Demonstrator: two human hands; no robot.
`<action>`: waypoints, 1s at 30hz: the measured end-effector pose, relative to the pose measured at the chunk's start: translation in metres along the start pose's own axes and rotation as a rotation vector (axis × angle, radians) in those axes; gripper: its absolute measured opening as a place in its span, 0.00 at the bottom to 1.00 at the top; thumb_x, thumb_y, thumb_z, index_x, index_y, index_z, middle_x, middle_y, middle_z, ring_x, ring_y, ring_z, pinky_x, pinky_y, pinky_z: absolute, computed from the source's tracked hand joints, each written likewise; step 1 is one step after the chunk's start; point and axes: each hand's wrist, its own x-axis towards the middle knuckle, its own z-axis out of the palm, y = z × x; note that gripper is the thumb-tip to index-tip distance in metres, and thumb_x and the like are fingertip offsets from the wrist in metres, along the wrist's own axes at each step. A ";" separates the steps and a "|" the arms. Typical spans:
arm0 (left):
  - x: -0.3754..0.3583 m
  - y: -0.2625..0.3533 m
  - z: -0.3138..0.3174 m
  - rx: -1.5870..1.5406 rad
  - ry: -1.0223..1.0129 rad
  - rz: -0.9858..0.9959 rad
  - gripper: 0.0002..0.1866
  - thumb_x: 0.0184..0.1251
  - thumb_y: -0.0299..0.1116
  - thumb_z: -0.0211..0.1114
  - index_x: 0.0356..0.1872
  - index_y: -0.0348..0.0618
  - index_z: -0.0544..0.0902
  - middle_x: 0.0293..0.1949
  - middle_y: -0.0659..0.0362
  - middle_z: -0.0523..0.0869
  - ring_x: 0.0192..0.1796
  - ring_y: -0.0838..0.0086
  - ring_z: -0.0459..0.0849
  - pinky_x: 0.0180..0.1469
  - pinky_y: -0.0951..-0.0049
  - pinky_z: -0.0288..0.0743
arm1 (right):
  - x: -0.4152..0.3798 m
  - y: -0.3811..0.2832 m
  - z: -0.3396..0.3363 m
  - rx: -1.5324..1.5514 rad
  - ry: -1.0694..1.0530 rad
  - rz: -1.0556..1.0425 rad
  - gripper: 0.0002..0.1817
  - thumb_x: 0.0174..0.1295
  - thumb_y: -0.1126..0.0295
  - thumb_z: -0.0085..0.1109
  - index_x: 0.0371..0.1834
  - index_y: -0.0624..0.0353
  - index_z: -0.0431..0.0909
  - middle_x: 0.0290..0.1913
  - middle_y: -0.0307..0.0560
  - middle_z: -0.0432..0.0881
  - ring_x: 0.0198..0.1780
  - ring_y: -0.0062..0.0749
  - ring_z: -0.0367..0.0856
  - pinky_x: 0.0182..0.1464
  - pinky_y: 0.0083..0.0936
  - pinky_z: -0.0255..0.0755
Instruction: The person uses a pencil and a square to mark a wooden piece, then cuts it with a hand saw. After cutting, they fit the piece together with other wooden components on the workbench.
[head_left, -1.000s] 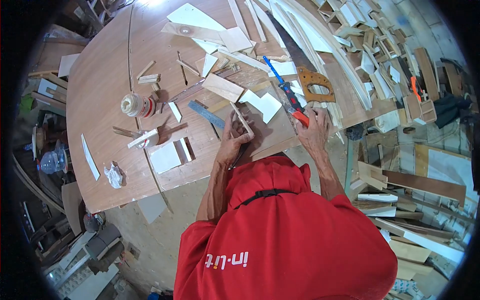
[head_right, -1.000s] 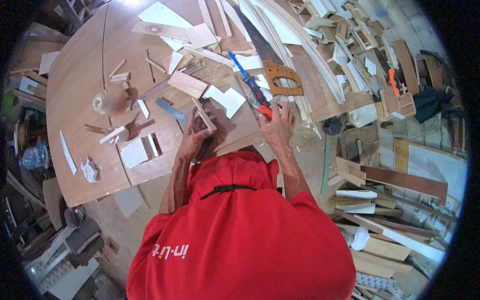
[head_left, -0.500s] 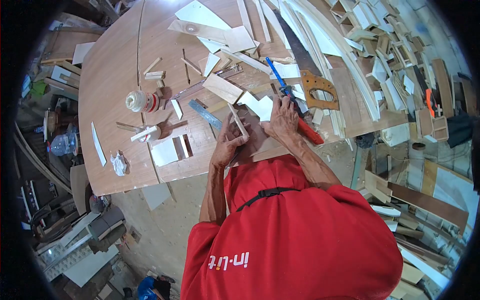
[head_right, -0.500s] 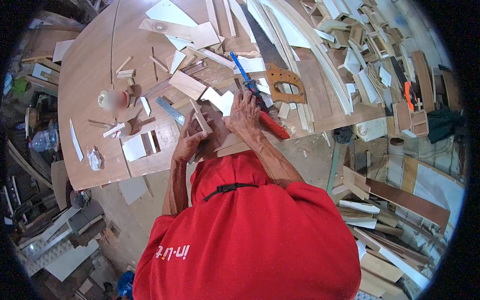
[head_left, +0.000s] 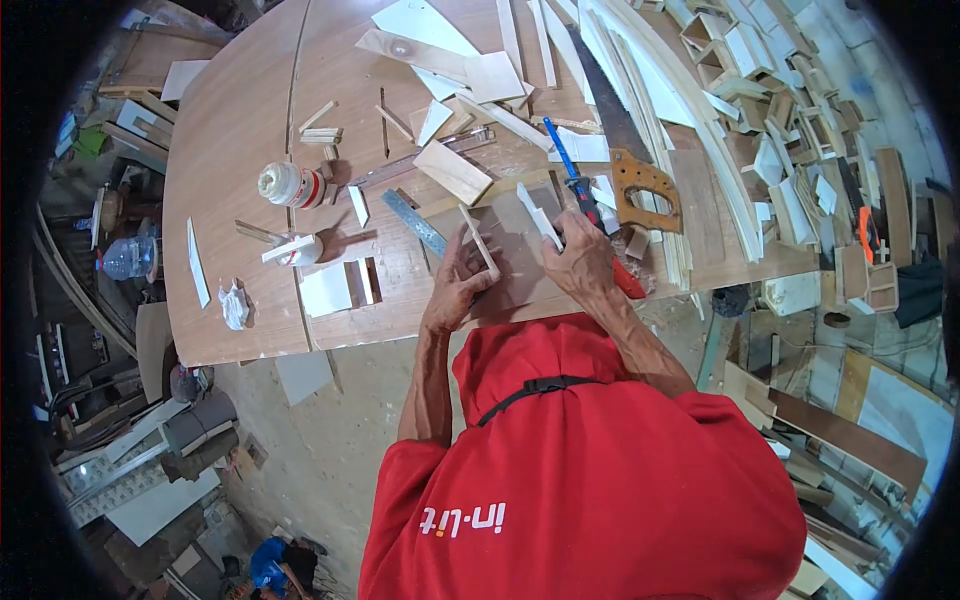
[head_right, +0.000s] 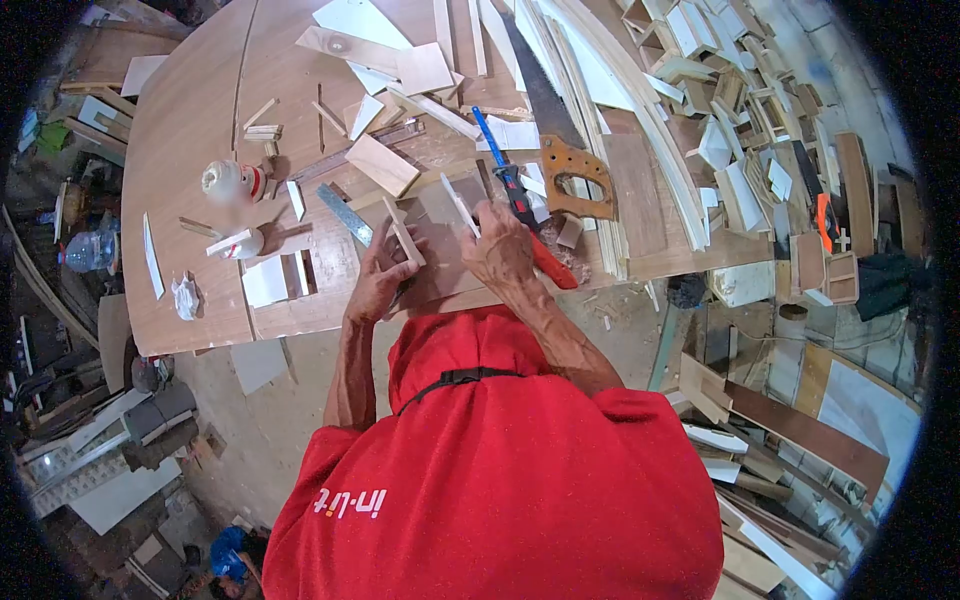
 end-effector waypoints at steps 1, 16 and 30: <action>0.000 -0.001 -0.001 0.005 -0.003 -0.005 0.48 0.56 0.15 0.64 0.77 0.44 0.48 0.67 0.46 0.66 0.67 0.58 0.72 0.66 0.64 0.69 | -0.002 0.002 0.002 -0.017 -0.010 0.019 0.11 0.55 0.67 0.60 0.35 0.62 0.73 0.36 0.58 0.77 0.40 0.55 0.79 0.41 0.47 0.74; -0.002 0.000 0.000 -0.025 -0.058 -0.019 0.46 0.59 0.17 0.64 0.76 0.42 0.47 0.67 0.44 0.67 0.67 0.60 0.72 0.66 0.64 0.69 | -0.020 0.011 0.026 -0.074 0.151 -0.010 0.12 0.59 0.65 0.58 0.35 0.65 0.79 0.31 0.59 0.76 0.35 0.56 0.78 0.38 0.46 0.71; 0.000 -0.014 -0.004 -0.030 -0.046 0.004 0.45 0.57 0.17 0.65 0.76 0.40 0.51 0.67 0.44 0.68 0.63 0.61 0.75 0.63 0.65 0.72 | -0.030 0.018 0.033 -0.096 0.185 0.019 0.10 0.59 0.66 0.57 0.35 0.64 0.78 0.32 0.57 0.75 0.34 0.54 0.78 0.38 0.44 0.72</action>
